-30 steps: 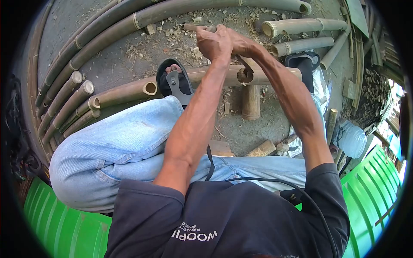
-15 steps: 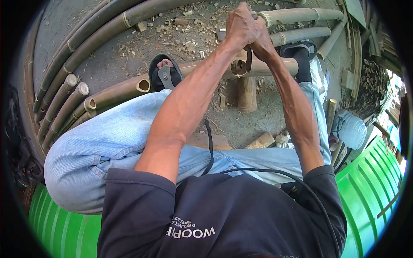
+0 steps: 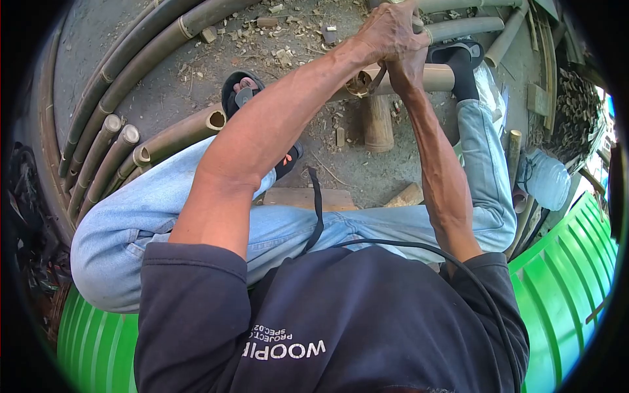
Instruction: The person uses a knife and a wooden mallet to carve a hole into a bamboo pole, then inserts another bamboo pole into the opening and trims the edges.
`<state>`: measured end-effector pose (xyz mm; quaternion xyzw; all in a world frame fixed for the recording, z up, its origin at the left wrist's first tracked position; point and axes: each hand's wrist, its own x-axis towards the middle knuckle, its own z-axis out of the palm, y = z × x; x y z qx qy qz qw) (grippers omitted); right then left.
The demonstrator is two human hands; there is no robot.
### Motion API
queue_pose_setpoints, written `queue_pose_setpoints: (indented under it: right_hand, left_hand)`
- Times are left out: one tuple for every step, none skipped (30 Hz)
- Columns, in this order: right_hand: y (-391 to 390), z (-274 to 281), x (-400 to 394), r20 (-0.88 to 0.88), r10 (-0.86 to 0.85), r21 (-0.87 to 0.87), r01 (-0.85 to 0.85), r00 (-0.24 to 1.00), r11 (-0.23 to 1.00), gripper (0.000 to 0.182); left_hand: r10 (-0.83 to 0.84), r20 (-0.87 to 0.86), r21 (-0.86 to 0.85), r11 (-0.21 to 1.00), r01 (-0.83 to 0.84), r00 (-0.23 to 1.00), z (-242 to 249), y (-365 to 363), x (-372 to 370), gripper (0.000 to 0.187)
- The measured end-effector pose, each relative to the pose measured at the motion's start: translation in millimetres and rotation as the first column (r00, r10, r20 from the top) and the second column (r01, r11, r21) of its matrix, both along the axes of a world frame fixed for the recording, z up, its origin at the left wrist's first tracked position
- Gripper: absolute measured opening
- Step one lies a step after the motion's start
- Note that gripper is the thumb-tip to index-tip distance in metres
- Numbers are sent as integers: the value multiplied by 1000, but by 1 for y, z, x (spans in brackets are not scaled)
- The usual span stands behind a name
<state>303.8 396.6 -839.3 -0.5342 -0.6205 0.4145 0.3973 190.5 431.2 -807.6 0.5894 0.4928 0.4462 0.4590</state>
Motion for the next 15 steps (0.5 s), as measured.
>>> queue_pose_setpoints:
  right_hand:
    - [-1, 1, 0, -73, -17, 41, 20, 997, 999, 30]
    - [-4, 2, 0, -73, -19, 40, 22, 997, 999, 30]
    - [-10, 3, 1, -66, -50, 87, 55, 997, 995, 31]
    - [-11, 5, 0, -63, -75, 142, 83, 995, 986, 33]
    - [-12, 4, 1, -63, -75, 143, 84, 995, 986, 33]
    - [-20, 3, 3, -52, -114, 170, 121, 992, 978, 35]
    - [-25, 3, 4, -44, -151, 203, 157, 988, 966, 38]
    - [-29, -4, 6, -45, -154, 209, 160, 987, 965, 38]
    - [-34, -11, 8, -147, -233, 186, 258, 961, 948, 40]
    - [-40, -19, 12, -245, -314, 146, 355, 917, 923, 42]
    - [-46, -18, 11, -311, -329, 130, 382, 892, 915, 46]
    - [-51, -17, 11, -314, -330, 133, 386, 890, 913, 46]
    - [-52, -16, 10, -350, -371, 137, 438, 860, 888, 47]
    - [-57, -12, 10, -378, -414, 132, 491, 828, 861, 48]
    - [-60, -6, 9, -384, -419, 28, 463, 823, 886, 50]
  left_hand:
    - [-23, -78, 9, 1000, 24, 997, 1, 2, 1, 37]
    - [-46, -154, 14, 999, 48, 987, 2, 2, 2, 38]
    - [-54, -154, 9, 998, 56, 987, 3, -2, 5, 38]
    - [-88, -207, 62, 993, 103, 974, 4, -2, 7, 38]
    - [-117, -260, 109, 983, 150, 959, 0, -2, 10, 40]
    - [-129, -257, 100, 982, 159, 958, -3, -6, 16, 40]
    - [-172, -187, 121, 973, 196, 967, -6, -7, 20, 42]
    - [-209, -118, 152, 962, 226, 971, -8, -4, 24, 45]
    - [-236, -144, 169, 951, 259, 961, 1, -9, 23, 38]
    - [-242, -145, 170, 949, 265, 959, 7, -12, 27, 38]
    - [-331, -205, 143, 921, 363, 921, 9, -15, 34, 39]
    - [-410, -265, 117, 885, 451, 873, 11, -14, 40, 39]
    - [-476, -271, 100, 851, 516, 837, 13, -13, 46, 40]
    - [-480, -274, 102, 847, 521, 834, 11, -13, 49, 40]
    - [-480, -266, 72, 855, 514, 836, 8, -11, 48, 41]
